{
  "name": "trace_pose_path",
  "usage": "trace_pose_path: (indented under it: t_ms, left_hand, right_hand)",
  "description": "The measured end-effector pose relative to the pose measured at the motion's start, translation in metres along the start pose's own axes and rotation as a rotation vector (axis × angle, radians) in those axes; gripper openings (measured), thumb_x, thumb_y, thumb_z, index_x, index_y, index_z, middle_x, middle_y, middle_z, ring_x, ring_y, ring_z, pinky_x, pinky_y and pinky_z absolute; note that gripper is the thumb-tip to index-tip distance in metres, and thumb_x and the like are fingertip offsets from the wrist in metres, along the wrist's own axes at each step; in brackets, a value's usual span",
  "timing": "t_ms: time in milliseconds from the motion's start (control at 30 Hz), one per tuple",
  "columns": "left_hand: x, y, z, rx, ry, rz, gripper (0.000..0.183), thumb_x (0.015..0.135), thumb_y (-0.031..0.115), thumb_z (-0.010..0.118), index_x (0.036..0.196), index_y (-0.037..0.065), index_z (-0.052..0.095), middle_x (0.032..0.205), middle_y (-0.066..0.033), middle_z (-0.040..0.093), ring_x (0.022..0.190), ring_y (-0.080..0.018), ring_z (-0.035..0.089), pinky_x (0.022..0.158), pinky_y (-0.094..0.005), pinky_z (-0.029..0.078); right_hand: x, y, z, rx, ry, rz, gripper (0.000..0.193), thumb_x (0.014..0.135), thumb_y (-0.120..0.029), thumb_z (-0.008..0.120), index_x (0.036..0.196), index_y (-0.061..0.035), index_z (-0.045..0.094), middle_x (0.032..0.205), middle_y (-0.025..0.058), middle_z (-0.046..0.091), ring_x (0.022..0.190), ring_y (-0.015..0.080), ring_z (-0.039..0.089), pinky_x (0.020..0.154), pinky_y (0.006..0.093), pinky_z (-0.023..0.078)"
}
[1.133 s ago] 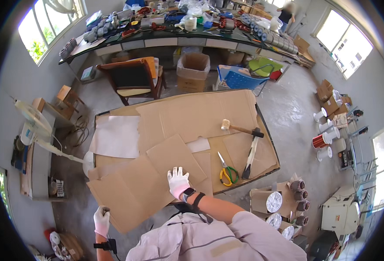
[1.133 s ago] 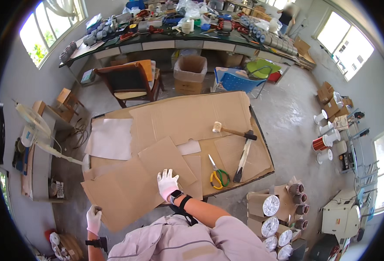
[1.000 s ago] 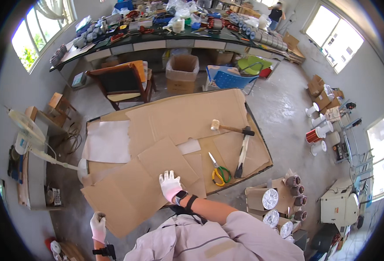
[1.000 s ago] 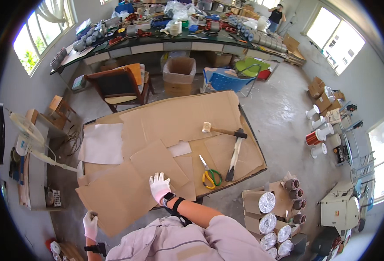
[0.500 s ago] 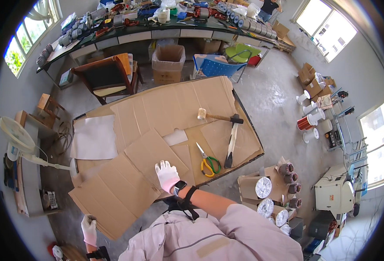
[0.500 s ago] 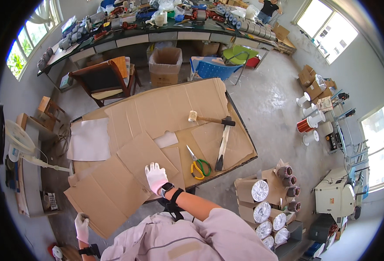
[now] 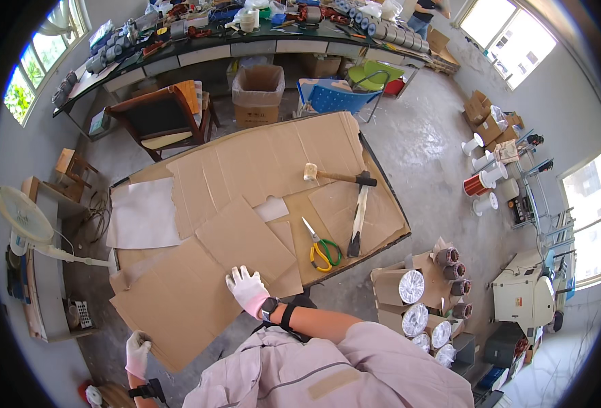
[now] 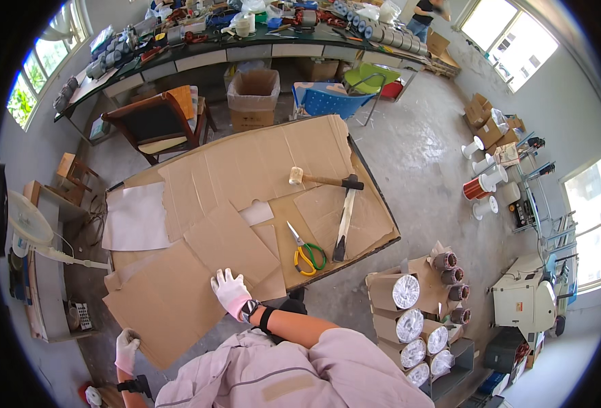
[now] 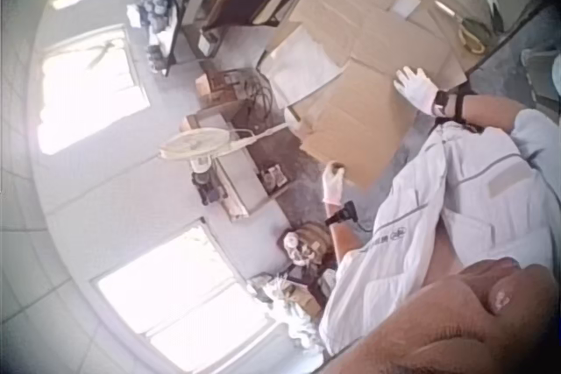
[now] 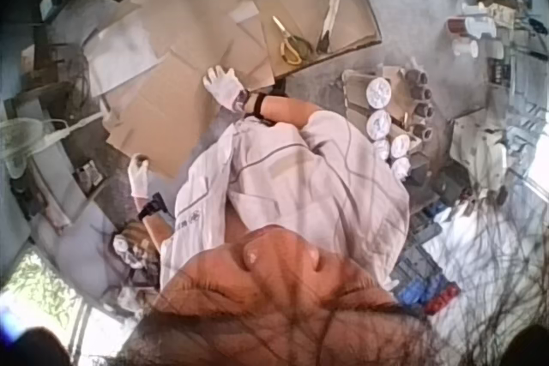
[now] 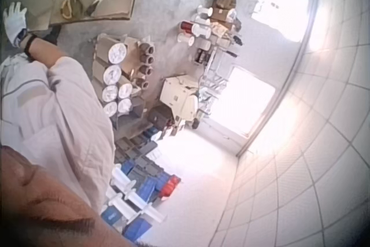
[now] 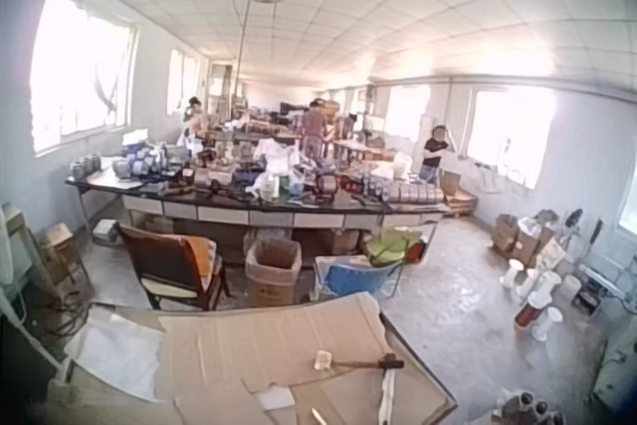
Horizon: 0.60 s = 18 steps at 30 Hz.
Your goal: The person is cutting a cardboard piece into smaller sections using a pair of scissors on a workbench in a fabrication setting.
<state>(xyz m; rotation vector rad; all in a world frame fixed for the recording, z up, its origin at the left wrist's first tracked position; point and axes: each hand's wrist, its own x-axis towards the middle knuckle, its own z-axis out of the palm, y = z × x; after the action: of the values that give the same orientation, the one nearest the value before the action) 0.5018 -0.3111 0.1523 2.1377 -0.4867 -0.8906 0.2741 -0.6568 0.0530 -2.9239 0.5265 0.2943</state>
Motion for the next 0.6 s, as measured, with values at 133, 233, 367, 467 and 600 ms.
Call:
trace_pose_path:
  t_ms: [133,233,367,467,600]
  left_hand:
    - [-0.001,0.005,-0.002,0.018,0.029,-0.003,0.019,0.078,-0.011,0.052,0.090,0.000,0.061,0.078,0.0013,0.057,0.073,-0.0071,0.052,0.066,-0.0232,0.043]
    - [0.005,-0.008,-0.025,-0.023,0.004,-0.011,0.019,0.078,-0.011,0.052,0.090,0.000,0.062,0.078,0.0020,0.057,0.070,-0.0068,0.052,0.065,-0.0233,0.043]
    - [0.032,-0.042,-0.050,0.084,0.017,-0.034,0.019,0.076,-0.011,0.052,0.088,0.000,0.062,0.074,0.0008,0.056,0.067,-0.0083,0.051,0.063,-0.0240,0.043]
    - [0.046,-0.057,-0.050,0.413,0.072,-0.020,0.029,0.075,-0.009,0.059,0.102,0.001,0.063,0.091,-0.0094,0.065,0.084,-0.0198,0.062,0.077,-0.0317,0.051]
    - [0.058,0.004,0.002,0.846,0.563,0.008,0.064,0.074,-0.002,0.074,0.135,0.005,0.053,0.142,-0.0221,0.052,0.138,-0.0410,0.042,0.117,-0.0486,0.035]
  right_hand:
    - [-0.007,0.022,-0.020,0.051,0.176,-0.059,0.043,0.090,-0.017,0.062,0.132,-0.0078,0.063,0.145,0.0163,0.053,0.131,0.0346,0.052,0.090,0.0456,0.052]
    - [-0.015,0.053,-0.039,-0.025,0.298,-0.156,0.016,0.085,-0.016,0.063,0.094,-0.0097,0.075,0.129,0.0138,0.063,0.121,0.0293,0.058,0.086,0.0401,0.050]
    - [-0.027,0.097,-0.034,0.136,0.228,-0.019,0.019,0.083,-0.016,0.063,0.099,-0.0082,0.071,0.124,0.0150,0.063,0.114,0.0308,0.060,0.087,0.0440,0.052]
    - [-0.043,0.121,-0.033,0.223,0.194,0.128,0.026,0.083,-0.021,0.064,0.105,-0.0080,0.068,0.122,0.0157,0.063,0.111,0.0315,0.062,0.086,0.0448,0.053]
    - [-0.069,0.198,-0.033,0.153,0.239,0.540,0.044,0.082,-0.033,0.070,0.117,-0.0074,0.062,0.111,0.0156,0.064,0.102,0.0335,0.063,0.084,0.0457,0.054]
